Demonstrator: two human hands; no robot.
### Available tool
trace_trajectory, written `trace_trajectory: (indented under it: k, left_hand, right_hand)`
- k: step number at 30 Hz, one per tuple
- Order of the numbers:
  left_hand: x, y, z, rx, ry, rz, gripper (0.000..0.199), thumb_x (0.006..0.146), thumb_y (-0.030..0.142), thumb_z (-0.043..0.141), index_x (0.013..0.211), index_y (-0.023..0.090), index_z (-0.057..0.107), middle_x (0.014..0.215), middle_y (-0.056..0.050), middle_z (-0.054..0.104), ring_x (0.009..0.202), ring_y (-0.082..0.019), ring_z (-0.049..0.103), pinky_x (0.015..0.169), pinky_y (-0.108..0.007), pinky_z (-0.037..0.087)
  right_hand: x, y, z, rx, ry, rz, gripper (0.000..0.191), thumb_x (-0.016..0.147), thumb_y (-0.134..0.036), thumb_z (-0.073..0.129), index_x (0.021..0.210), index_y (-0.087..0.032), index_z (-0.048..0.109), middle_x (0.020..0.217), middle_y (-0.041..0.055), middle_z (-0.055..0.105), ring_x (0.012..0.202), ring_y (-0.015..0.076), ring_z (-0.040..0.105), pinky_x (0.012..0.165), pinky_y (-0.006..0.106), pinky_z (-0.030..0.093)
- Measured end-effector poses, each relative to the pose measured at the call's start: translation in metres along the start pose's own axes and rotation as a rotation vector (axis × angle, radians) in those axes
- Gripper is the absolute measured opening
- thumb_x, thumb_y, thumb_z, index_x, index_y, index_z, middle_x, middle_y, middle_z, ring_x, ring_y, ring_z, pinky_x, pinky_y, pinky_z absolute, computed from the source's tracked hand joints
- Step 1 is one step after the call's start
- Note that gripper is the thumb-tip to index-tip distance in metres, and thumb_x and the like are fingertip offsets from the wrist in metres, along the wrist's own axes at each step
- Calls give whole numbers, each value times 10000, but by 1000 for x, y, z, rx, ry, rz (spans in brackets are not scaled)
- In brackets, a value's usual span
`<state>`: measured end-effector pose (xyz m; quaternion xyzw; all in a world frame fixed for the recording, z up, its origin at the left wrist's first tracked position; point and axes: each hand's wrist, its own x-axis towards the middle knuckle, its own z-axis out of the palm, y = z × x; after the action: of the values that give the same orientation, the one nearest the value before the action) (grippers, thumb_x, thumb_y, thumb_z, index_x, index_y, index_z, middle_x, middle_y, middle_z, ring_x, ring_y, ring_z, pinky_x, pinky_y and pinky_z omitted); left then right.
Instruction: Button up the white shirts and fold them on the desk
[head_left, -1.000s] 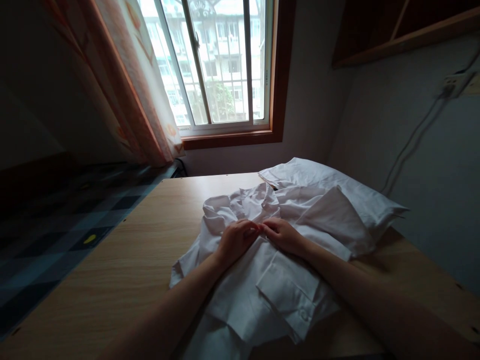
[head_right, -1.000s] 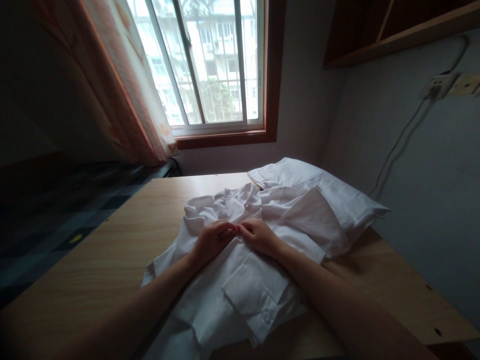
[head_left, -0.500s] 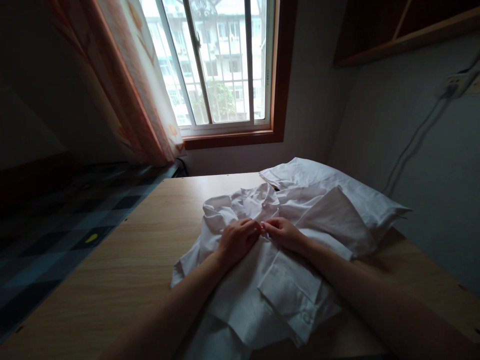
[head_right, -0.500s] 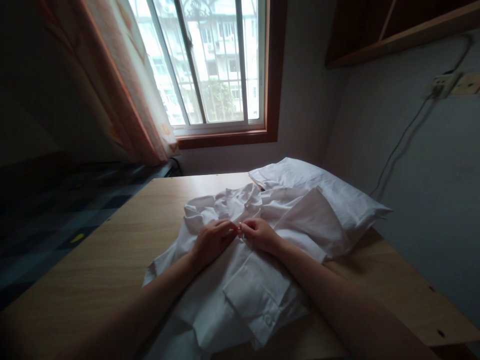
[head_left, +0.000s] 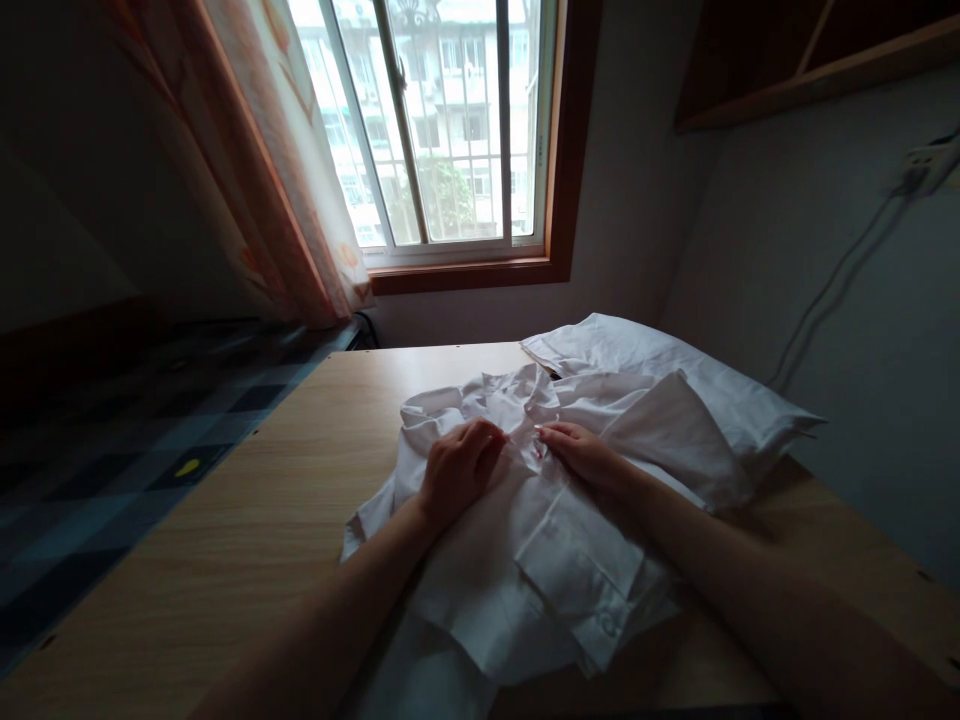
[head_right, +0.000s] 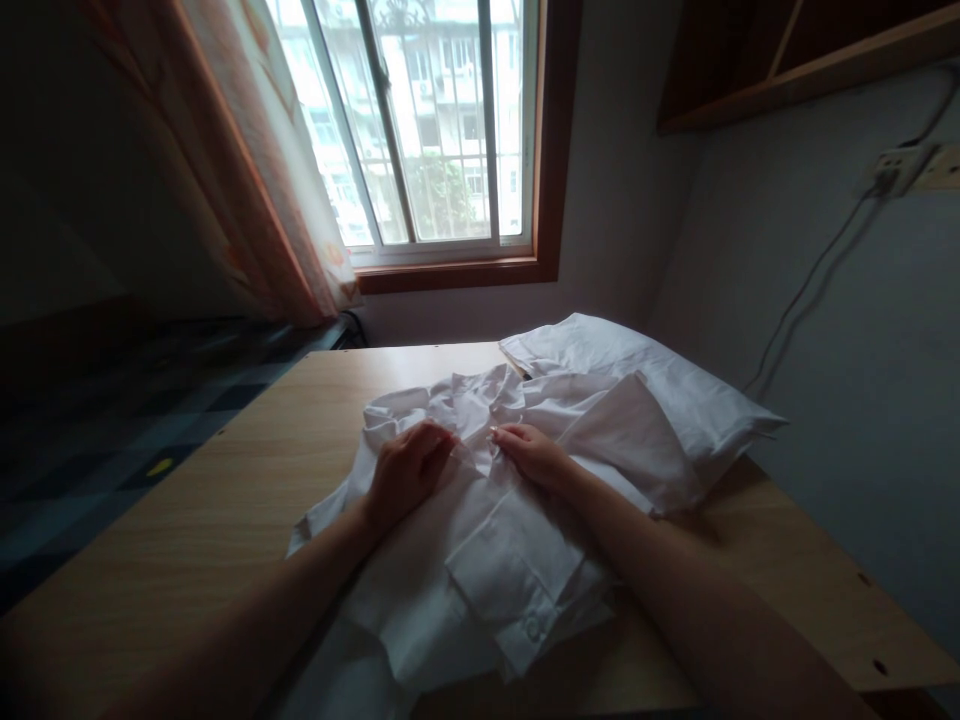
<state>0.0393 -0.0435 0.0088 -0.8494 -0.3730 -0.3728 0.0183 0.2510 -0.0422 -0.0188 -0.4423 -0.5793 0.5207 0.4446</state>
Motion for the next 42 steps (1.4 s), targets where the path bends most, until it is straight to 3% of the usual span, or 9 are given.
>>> trace_trajectory:
  k: [9, 16, 19, 23, 26, 28, 35, 39, 42]
  left_hand:
    - [16, -46, -33, 387, 41, -171, 242, 971, 374, 442, 871, 204, 581, 780, -49, 670, 700, -196, 619, 611, -268, 362]
    - [13, -74, -27, 418, -96, -282, 151, 912, 336, 540, 846, 214, 598, 835, -66, 686, 802, -237, 637, 651, -282, 395]
    - [12, -69, -22, 334, -117, -261, 133, 895, 329, 555, 832, 221, 600, 857, -57, 691, 830, -237, 642, 681, -287, 419]
    - [16, -51, -25, 166, 112, -318, 177, 924, 365, 506, 863, 217, 580, 890, -43, 677, 812, -198, 644, 676, -269, 437]
    - [19, -42, -28, 52, 244, -342, 188, 925, 372, 497, 848, 212, 559, 893, -32, 659, 801, -170, 630, 678, -251, 446]
    - [20, -44, -28, -10, 275, -390, 191, 905, 378, 519, 814, 212, 548, 844, -18, 641, 779, -161, 609, 679, -246, 447]
    - [15, -76, -18, -368, 251, -620, 245, 804, 434, 595, 770, 195, 553, 688, 22, 558, 631, -125, 528, 588, -220, 436]
    - [14, -80, -17, -323, 246, -644, 229, 814, 423, 588, 795, 195, 576, 670, 27, 574, 621, -128, 545, 584, -222, 435]
    - [16, -68, -21, -195, 163, -585, 182, 840, 376, 571, 843, 201, 620, 727, 0, 627, 683, -161, 597, 647, -262, 478]
  right_hand:
    - [0, -15, -24, -638, 558, -363, 356, 955, -448, 404, 719, -211, 526, 699, 40, 585, 668, 178, 508, 675, 295, 397]
    - [-8, -20, -19, -973, 564, -500, 199, 924, -231, 473, 947, -173, 662, 992, 128, 656, 993, 260, 558, 935, 398, 399]
    - [-24, -34, -1, -938, 364, -650, 195, 920, -221, 509, 997, -202, 687, 1063, 112, 672, 1061, 255, 564, 973, 407, 397]
    - [-40, -42, 26, -823, -41, -515, 248, 927, -349, 551, 1079, -204, 681, 1050, 95, 705, 956, 231, 632, 881, 358, 462]
    - [-45, -48, 36, -835, -59, -472, 390, 810, -367, 697, 1152, -187, 645, 1104, 114, 693, 1001, 263, 622, 902, 381, 451]
    - [-51, -61, 37, -854, -88, -526, 203, 806, -261, 668, 999, -197, 675, 964, 83, 702, 917, 238, 618, 865, 361, 448]
    - [-119, -92, 44, -911, -637, -510, 265, 745, -72, 549, 817, -274, 706, 713, -5, 684, 651, 147, 588, 641, 262, 412]
    - [-144, -82, 37, -1018, -752, -230, 117, 785, -241, 676, 863, -289, 749, 553, -27, 627, 431, 128, 465, 423, 277, 256]
    - [-128, -88, 27, -844, -735, -260, 162, 884, -364, 624, 924, -286, 761, 727, 1, 707, 596, 129, 600, 526, 238, 388]
